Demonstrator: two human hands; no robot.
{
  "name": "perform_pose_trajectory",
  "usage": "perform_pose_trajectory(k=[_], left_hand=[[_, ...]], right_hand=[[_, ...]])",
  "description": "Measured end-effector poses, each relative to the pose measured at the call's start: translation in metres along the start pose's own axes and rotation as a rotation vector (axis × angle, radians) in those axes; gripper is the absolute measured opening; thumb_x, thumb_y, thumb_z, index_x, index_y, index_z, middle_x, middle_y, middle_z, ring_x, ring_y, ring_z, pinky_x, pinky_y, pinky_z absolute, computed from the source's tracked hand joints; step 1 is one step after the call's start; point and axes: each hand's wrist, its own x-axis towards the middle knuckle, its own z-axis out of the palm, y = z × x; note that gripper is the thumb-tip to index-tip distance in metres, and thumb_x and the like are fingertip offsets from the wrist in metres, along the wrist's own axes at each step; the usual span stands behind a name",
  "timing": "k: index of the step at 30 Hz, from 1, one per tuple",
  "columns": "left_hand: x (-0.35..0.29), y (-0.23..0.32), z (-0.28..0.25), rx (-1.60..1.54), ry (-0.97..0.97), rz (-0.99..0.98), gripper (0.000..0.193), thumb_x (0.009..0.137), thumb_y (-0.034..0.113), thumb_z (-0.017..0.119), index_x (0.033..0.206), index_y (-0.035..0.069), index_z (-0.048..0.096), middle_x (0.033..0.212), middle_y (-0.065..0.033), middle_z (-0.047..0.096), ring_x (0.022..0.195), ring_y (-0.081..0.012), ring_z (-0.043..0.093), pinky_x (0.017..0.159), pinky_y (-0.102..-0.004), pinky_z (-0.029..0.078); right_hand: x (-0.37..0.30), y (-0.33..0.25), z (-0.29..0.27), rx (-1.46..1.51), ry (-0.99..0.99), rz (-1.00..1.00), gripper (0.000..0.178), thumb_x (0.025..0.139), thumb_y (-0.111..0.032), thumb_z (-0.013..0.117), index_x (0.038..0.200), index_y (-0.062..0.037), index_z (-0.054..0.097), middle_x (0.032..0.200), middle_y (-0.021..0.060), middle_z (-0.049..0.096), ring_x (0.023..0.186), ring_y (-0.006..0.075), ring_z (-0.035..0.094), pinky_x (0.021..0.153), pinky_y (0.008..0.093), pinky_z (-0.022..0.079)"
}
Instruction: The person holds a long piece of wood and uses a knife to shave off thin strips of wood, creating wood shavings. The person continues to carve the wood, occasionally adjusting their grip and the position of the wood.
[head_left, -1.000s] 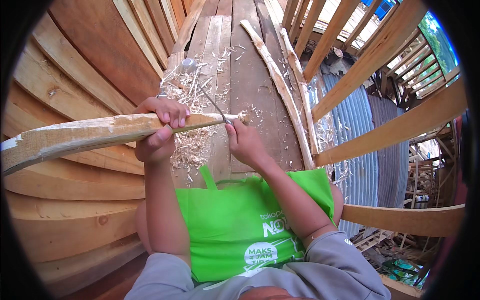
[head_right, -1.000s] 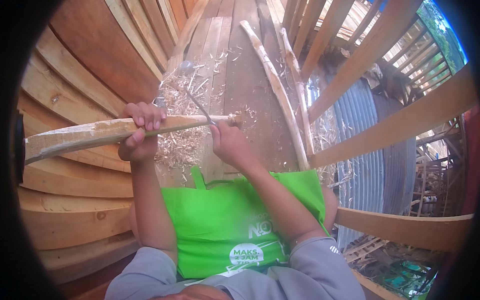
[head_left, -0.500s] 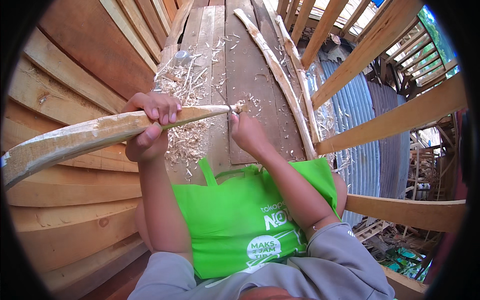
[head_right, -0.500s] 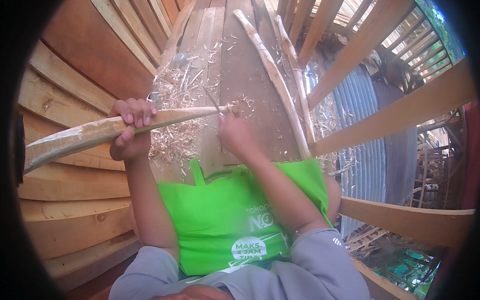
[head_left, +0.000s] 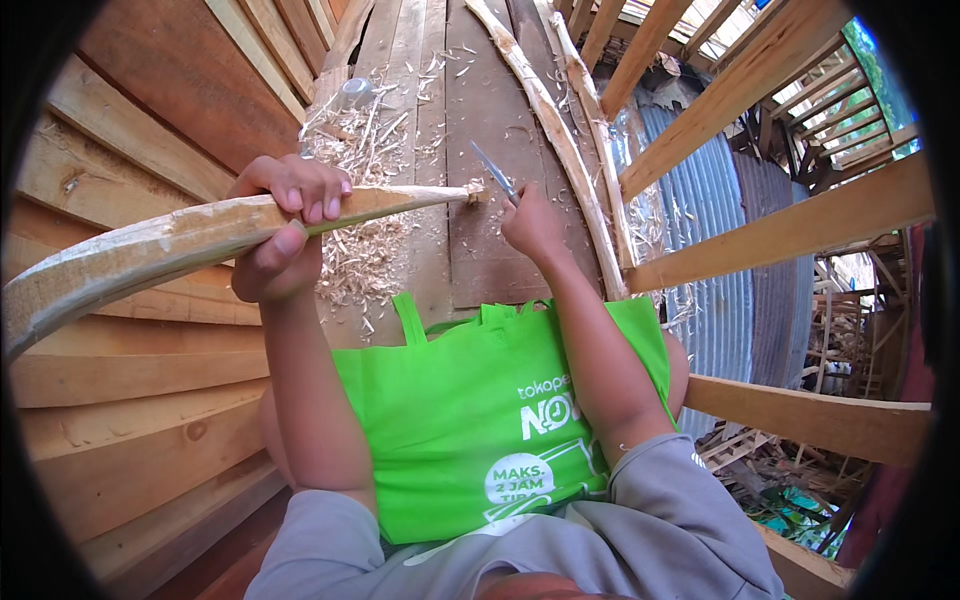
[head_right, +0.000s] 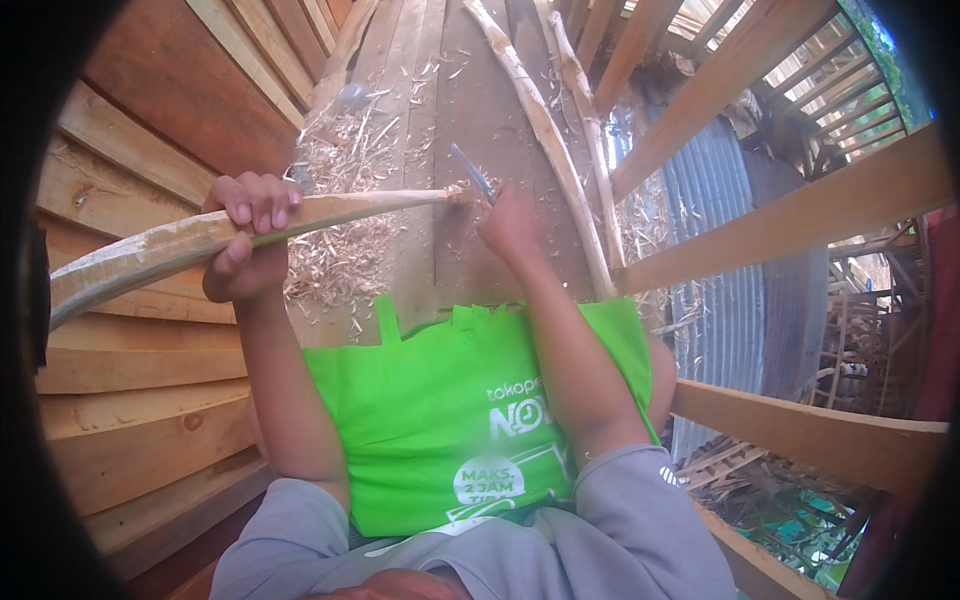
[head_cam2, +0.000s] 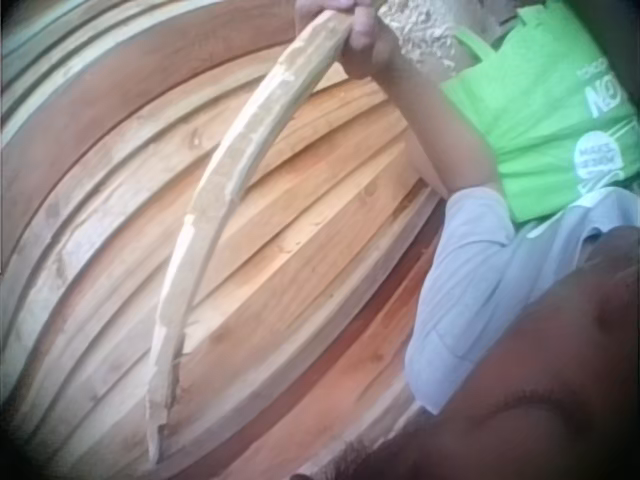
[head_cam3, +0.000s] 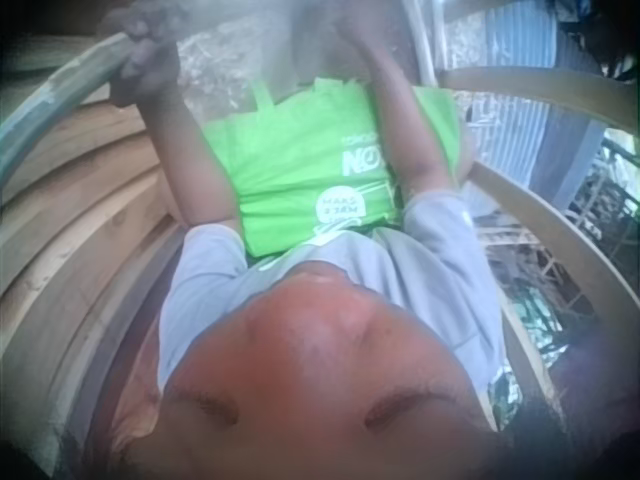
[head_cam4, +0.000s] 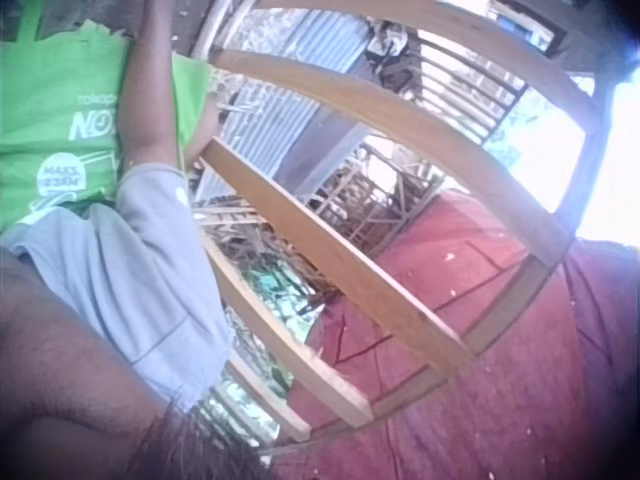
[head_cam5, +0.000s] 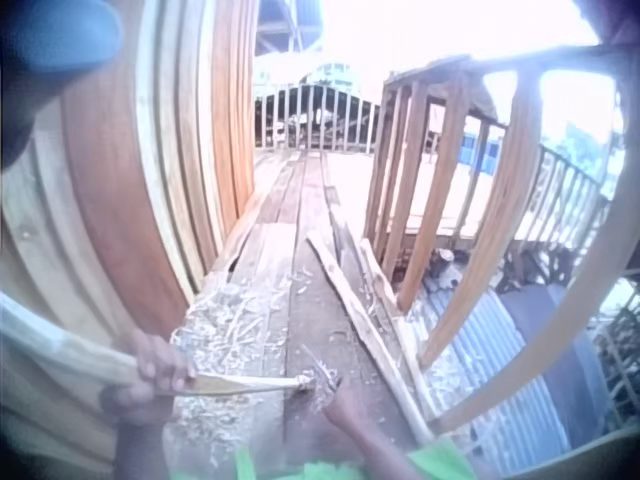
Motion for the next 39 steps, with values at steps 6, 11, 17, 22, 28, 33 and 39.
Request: perform_pose_trajectory(k=[6,11,17,22,28,33,39], left_hand=[[-0.009,0.001,0.001,0.036,0.1,0.01,0.033,0.072,0.022,0.068,0.096,0.007,0.051,0.084,-0.0069,0.051,0.084,-0.0219,0.053,0.09,-0.0396,0.043],[-0.006,0.0,0.003,0.036,0.097,0.003,0.034,0.071,0.023,0.068,0.096,0.008,0.051,0.083,-0.0065,0.05,0.083,-0.0214,0.053,0.09,-0.0391,0.042],[-0.005,0.001,0.007,0.038,0.095,-0.015,0.032,0.072,0.023,0.068,0.096,0.01,0.05,0.083,-0.0049,0.048,0.083,-0.0196,0.05,0.091,-0.0386,0.04],[-0.006,0.006,0.004,0.031,0.035,-0.027,0.028,0.076,0.023,0.067,0.096,0.013,0.05,0.083,-0.0022,0.046,0.085,-0.0172,0.047,0.09,-0.0381,0.037],[-0.003,0.006,0.005,0.008,0.061,-0.012,0.029,0.07,0.02,0.065,0.092,0.009,0.05,0.077,-0.0059,0.048,0.078,-0.0199,0.049,0.085,-0.0385,0.04],[0.001,0.006,0.007,0.0,0.014,-0.039,0.026,0.073,0.02,0.065,0.093,0.012,0.05,0.08,-0.0035,0.047,0.081,-0.0179,0.048,0.087,-0.0381,0.038],[-0.005,0.01,0.003,0.018,0.03,-0.056,0.025,0.074,0.02,0.065,0.093,0.013,0.05,0.08,-0.0023,0.046,0.082,-0.0173,0.047,0.088,-0.0379,0.037]], right_hand=[[-0.001,-0.019,0.008,0.479,-0.4,0.272,0.027,0.102,-0.025,0.048,0.101,-0.0022,0.063,0.067,0.0058,0.058,0.052,0.0149,0.055,0.045,0.0352,0.044],[-0.006,-0.012,0.036,0.621,-0.39,0.232,0.029,0.103,-0.023,0.045,0.098,-0.0041,0.066,0.065,0.0021,0.051,0.05,0.0131,0.046,0.046,0.0344,0.037],[-0.003,-0.022,0.024,0.667,-0.377,0.268,0.039,0.101,-0.034,0.046,0.098,-0.0027,0.068,0.081,0.0139,0.062,0.077,0.0271,0.059,0.072,0.0405,0.045],[-0.009,-0.051,-0.007,0.485,-0.414,0.261,0.061,0.092,-0.059,0.052,0.097,-0.001,0.071,0.087,0.0208,0.069,0.089,0.0348,0.068,0.081,0.0432,0.05],[-0.002,-0.037,0.011,0.474,-0.414,0.32,0.069,0.089,-0.065,0.053,0.093,0.0012,0.071,0.083,0.0213,0.068,0.085,0.0324,0.066,0.077,0.0429,0.049],[-0.001,-0.027,0.026,0.515,-0.322,0.292,0.072,0.089,-0.066,0.055,0.071,0.0033,0.063,0.059,0.0101,0.057,0.055,0.0205,0.054,0.054,0.0409,0.044],[0.002,-0.051,-0.007,0.766,-0.708,0.618,0.063,0.09,-0.07,0.051,0.056,-0.0191,0.033,0.048,-0.0069,0.027,0.038,0.0077,0.02,0.038,0.0296,0.011]])
